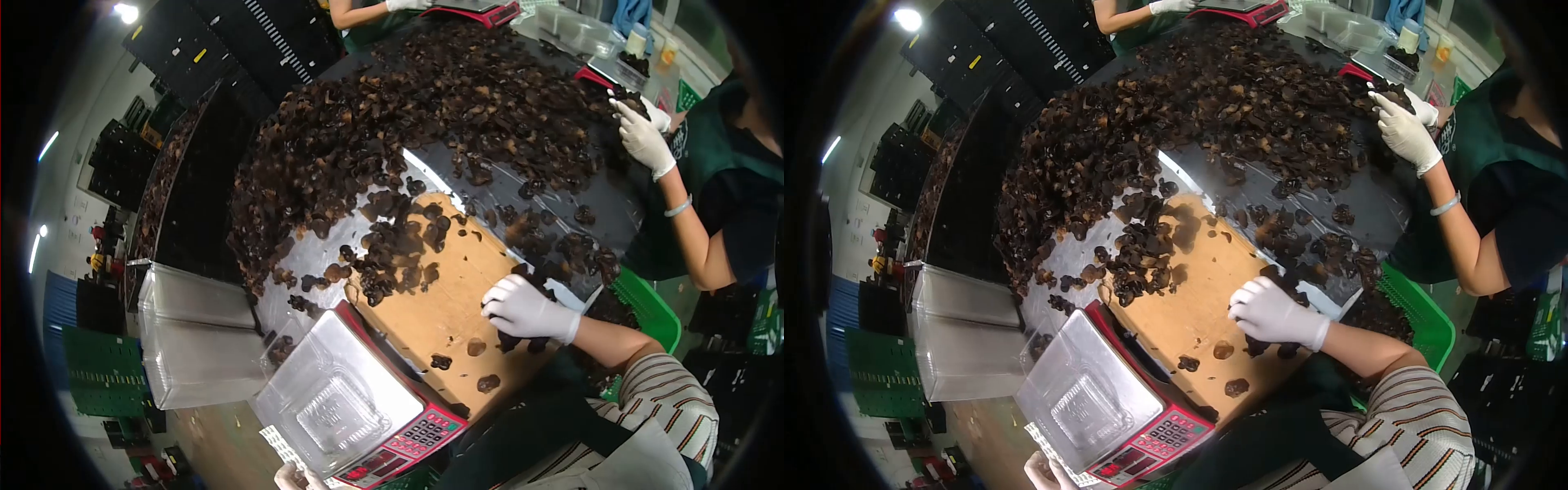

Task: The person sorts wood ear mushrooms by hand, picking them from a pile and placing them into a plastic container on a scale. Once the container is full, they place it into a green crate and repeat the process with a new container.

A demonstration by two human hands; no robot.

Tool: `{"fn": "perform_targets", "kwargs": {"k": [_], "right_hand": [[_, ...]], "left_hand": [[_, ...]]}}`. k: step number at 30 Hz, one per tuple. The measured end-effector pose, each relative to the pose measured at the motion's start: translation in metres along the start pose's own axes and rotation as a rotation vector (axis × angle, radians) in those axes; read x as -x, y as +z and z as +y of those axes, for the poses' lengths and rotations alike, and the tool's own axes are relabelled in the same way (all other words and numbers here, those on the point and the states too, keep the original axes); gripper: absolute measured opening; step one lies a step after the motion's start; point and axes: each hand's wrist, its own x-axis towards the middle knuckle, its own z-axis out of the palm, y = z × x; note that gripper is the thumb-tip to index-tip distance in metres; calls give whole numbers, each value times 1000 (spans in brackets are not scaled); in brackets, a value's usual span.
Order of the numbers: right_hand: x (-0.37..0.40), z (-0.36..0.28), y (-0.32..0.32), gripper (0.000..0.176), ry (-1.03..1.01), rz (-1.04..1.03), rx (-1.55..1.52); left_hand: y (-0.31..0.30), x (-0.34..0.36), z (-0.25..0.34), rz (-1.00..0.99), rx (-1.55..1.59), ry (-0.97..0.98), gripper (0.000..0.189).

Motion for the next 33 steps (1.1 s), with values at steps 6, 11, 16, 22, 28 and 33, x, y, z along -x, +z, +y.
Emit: {"fn": "perform_targets", "kwargs": {"k": [6, 11, 16, 22, 28, 33], "right_hand": [[1, 9, -12, 8, 173, 272, -267], [-44, 6, -11, 8, 172, 219, -19], [-89, 16, 26, 23, 154, 151, -1], [-90, 22, 40, 28, 74, -153, -141], [-54, 17, 5, 20, 311, -175, -760], [-46, -2, -17, 17, 479, -403, -949]], "left_hand": [[52, 36, 107, -640, 447, 296, 35], [156, 58, 127, -814, 79, 570, 79], [217, 68, 128, -740, -243, 498, 85], [226, 73, 136, -940, 364, 584, 56], [238, 60, 119, -515, 610, 249, 46], [242, 63, 132, -648, 1054, -175, 58]]}}
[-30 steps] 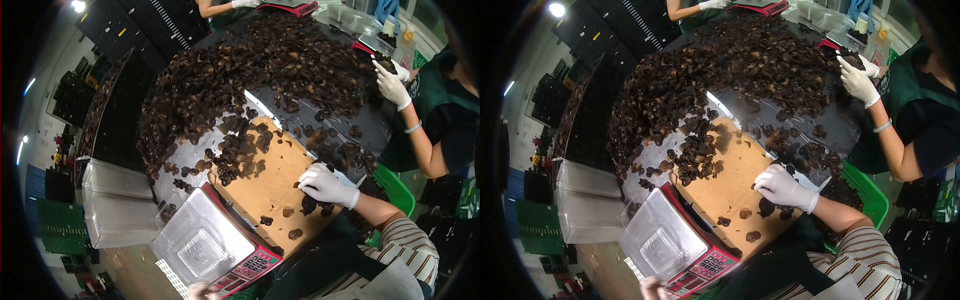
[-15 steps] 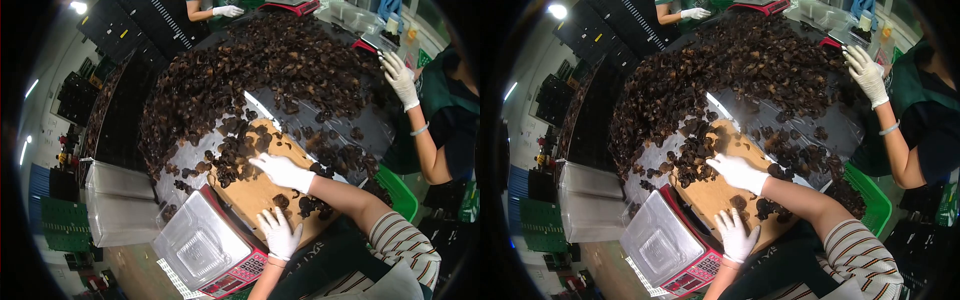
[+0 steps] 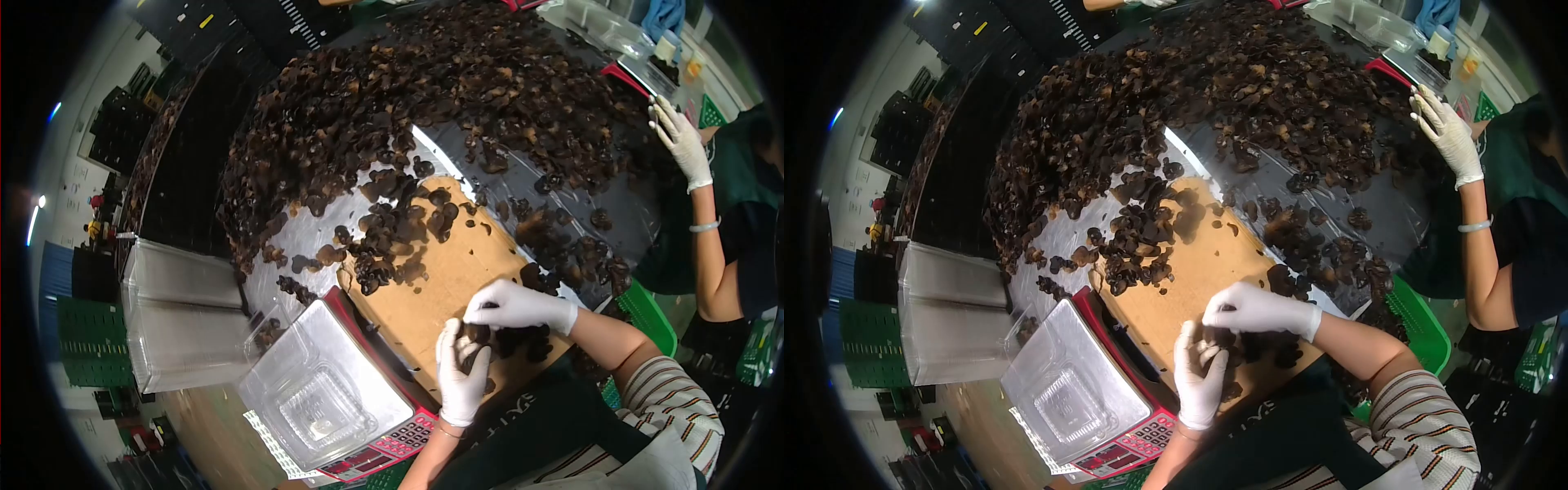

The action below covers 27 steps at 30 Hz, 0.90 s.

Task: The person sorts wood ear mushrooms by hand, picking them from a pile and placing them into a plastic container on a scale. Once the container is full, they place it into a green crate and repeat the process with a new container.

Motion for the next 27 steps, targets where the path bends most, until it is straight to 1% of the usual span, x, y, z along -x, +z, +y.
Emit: {"fn": "perform_targets", "kwargs": {"k": [1, 2, 3, 5, 6, 9, 10, 12, 13, 15, 18, 19, 21, 22, 25, 27], "right_hand": [[1, -2, 1, 17, -5, -51, -4], [-1, -5, 0, 16, 1, -116, 58], [-6, -4, -1, 16, -106, -33, 164], [-25, 2, 0, 16, -320, 135, 369], [-34, -1, -3, 19, -344, 191, 564], [-78, -1, 7, 23, -662, 486, 860], [-89, 1, 10, 24, -677, 466, 941], [-103, 4, 15, 28, -706, 421, 1103], [-103, 5, 17, 26, -621, 354, 1016], [-98, 7, 20, 24, -452, 216, 843], [-74, 19, 14, 24, -440, 73, 463], [-64, 13, 12, 25, -316, 12, 327], [-39, -1, 7, 26, -65, -96, 55], [-32, 0, 4, 28, -46, -119, 32], [-19, -3, 5, 28, 66, -105, -32], [-14, -6, 6, 27, 74, -123, -20]], "left_hand": [[-3, 0, -13, -8, 27, -68, 47], [-6, -3, -18, -5, 131, -73, 37], [-10, -6, -17, -3, 235, -77, 28], [-17, -8, -9, 101, 431, -271, 14], [-17, -8, -5, 151, 546, -297, 8], [-23, -5, -9, 208, 810, -419, 13], [-23, -5, -11, 234, 811, -433, 16], [-24, -6, -7, 268, 925, -496, 17], [-25, -6, -6, 286, 984, -524, 17], [-26, -5, -9, 271, 990, -495, 17], [-26, -4, -7, 264, 1012, -476, 18], [-25, -4, -5, 261, 1022, -475, 19], [-25, -5, 0, 174, 1009, -453, 20], [-24, -6, 1, 129, 999, -444, 21], [-18, -5, -1, 94, 878, -429, 24], [-16, -5, 8, 69, 800, -461, 24]]}}
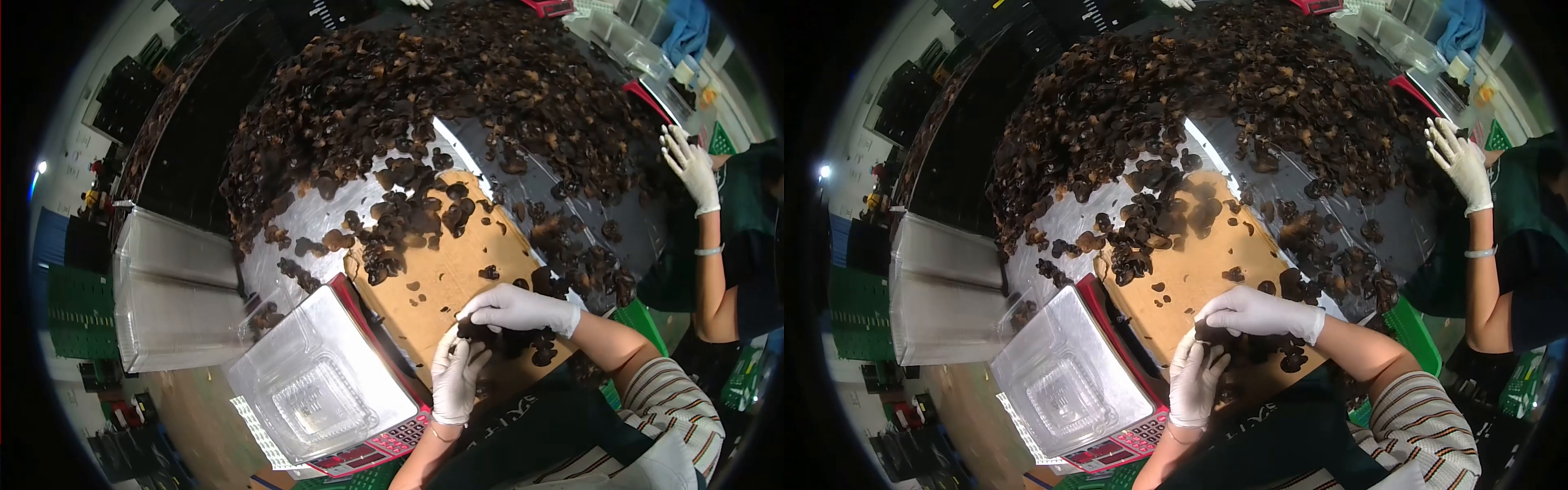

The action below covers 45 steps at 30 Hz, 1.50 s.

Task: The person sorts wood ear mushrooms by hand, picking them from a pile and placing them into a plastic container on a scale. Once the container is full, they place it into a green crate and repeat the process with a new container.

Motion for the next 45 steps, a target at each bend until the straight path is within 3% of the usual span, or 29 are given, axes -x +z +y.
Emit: {"fn": "perform_targets", "kwargs": {"k": [6, 8, 14, 20, 25, 28, 29, 32, 35, 36, 38, 41, 42, 45], "right_hand": [[-7, -9, -2, 27, -57, -55, 161], [-14, -5, -8, 27, -247, 119, 231], [-7, -31, 1, 25, -212, 14, 499], [-4, -16, 13, 15, -239, 19, 213], [1, -16, 17, 11, -229, 78, 213], [-8, -5, 5, 13, -588, 462, 746], [-3, -3, -3, 11, -542, 502, 781], [-5, -29, -36, 8, -184, 292, 855], [-44, 0, -66, 18, -635, 800, 910], [-59, 9, -77, 27, -669, 831, 870], [-83, 9, -86, 38, -550, 879, 1014], [-90, 1, -63, 53, -312, 638, 1245], [-93, 13, -53, 48, -431, 612, 1253], [-63, 10, -20, 38, -427, 341, 1143]], "left_hand": [[-4, -3, -1, 33, -30, 2, 21], [-9, -4, -2, 54, -20, 36, 21], [-11, -4, -2, 50, -1, 179, 20], [-5, 4, 0, 48, -17, 182, 23], [-15, 0, -12, 84, -323, 472, 27], [-9, 3, -9, 117, -379, 519, 26], [-8, 4, -8, 121, -380, 521, 26], [-4, 7, -2, 35, -192, 401, 20], [-7, 9, -2, -9, -208, 339, 15], [-4, 9, -1, -11, -177, 330, 16], [2, 11, 0, -13, -114, 310, 20], [2, 9, 1, -23, -167, 322, 25], [3, 9, 2, -16, -189, 321, 26], [1, 8, 4, 23, -285, 330, 29]]}}
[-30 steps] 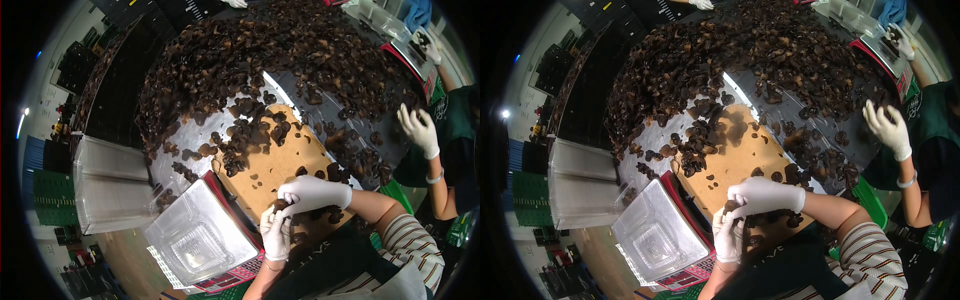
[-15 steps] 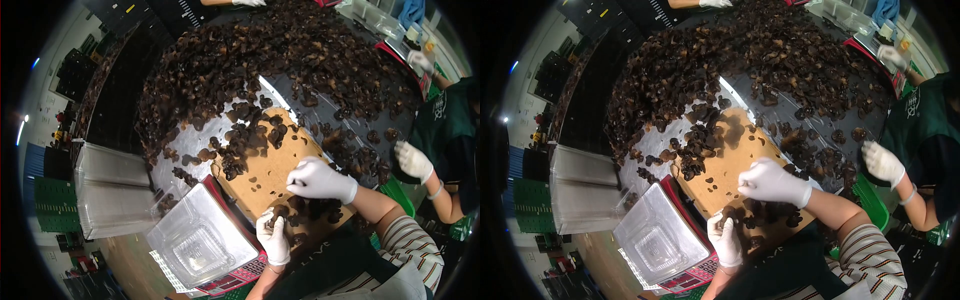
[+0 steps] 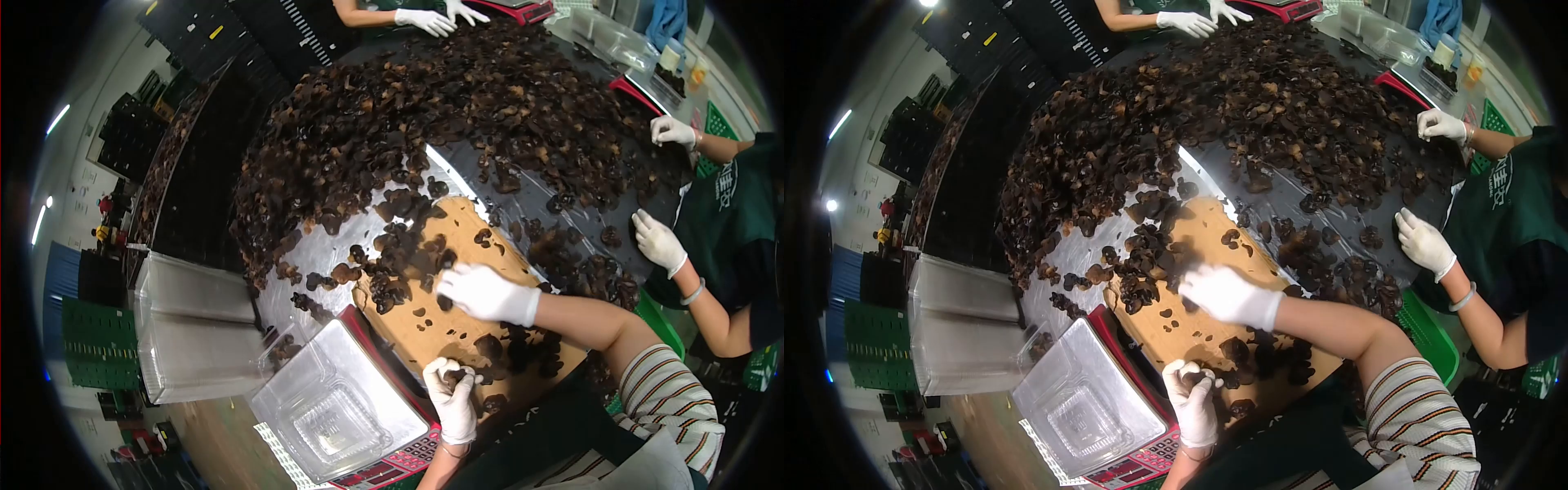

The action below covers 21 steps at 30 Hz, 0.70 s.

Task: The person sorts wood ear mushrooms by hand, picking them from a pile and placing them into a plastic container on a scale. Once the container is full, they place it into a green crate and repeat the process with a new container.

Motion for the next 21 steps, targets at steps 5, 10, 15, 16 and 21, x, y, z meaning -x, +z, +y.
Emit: {"fn": "perform_targets", "kwargs": {"k": [5, 10, 15, 16, 21], "right_hand": [[27, -12, -13, 33, 52, 139, -485], [47, -34, -37, 32, 53, 71, -609], [56, -45, -36, 32, 68, -19, -771], [55, -46, -43, 33, 144, -83, -812], [62, -34, -44, 43, 263, -112, -999]], "left_hand": [[-11, -5, -11, 6, -110, -66, 21], [8, -7, 0, 29, -33, -49, 24], [10, -10, 1, -46, -141, -129, 31], [11, -9, 2, -8, -137, -98, 31], [3, -8, -3, 40, -239, 16, 38]]}}
